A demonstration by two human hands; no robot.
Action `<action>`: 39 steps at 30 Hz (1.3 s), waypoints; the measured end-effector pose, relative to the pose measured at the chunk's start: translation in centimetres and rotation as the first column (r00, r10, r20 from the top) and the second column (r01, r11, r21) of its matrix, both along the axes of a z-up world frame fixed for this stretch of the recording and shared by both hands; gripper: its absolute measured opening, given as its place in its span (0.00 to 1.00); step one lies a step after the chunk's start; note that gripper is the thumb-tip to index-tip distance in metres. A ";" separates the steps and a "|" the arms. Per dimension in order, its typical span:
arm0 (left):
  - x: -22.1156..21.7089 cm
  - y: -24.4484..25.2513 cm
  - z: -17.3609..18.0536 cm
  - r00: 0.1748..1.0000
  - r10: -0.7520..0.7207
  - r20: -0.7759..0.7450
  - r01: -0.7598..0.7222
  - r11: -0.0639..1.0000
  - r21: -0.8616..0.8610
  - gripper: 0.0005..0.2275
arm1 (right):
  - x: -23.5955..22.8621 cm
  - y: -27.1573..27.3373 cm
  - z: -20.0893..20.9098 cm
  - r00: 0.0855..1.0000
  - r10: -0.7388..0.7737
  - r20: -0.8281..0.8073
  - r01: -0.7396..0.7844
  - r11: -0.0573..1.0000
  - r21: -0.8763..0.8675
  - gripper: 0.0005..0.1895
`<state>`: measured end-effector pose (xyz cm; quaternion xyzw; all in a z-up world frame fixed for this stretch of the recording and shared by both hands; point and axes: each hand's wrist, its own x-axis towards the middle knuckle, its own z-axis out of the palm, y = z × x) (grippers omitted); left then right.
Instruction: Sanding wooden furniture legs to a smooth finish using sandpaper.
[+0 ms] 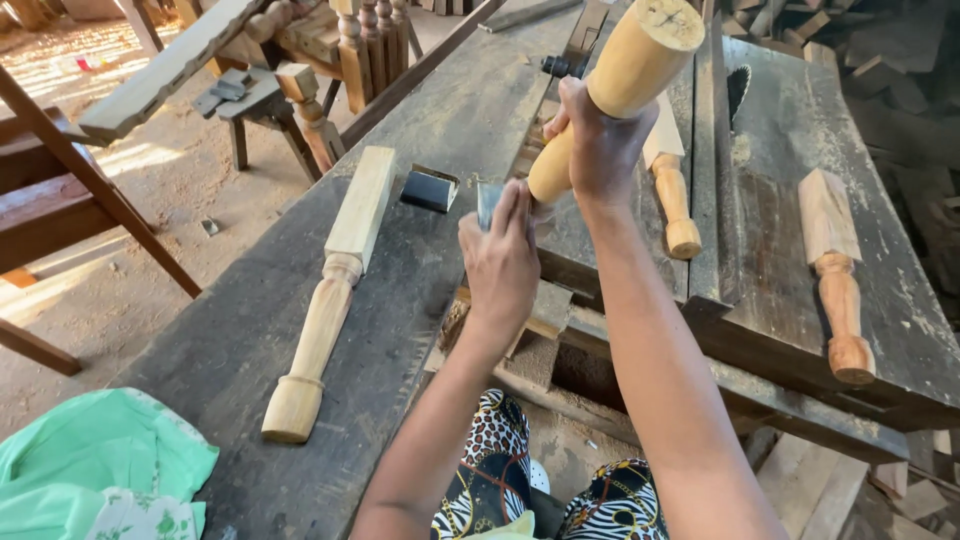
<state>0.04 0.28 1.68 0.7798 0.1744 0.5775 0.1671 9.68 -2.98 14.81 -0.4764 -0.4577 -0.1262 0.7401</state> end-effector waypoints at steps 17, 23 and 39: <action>0.2 -1.7 -0.6 0.997 0.077 0.024 -0.078 0.996 0.034 0.14 | 0.6 -0.3 -0.5 1.000 -0.001 -0.018 0.001 1.000 -0.007 0.09; 0.4 0.6 0.1 0.997 -0.032 -0.068 0.035 0.999 0.040 0.16 | 0.4 -1.4 -0.3 0.999 -0.014 -0.036 0.011 0.998 -0.060 0.10; -2.8 -4.0 -1.0 0.999 -0.023 -0.045 0.024 0.999 0.030 0.22 | -1.0 -3.1 -1.5 0.989 -0.007 -0.150 0.022 0.994 0.102 0.06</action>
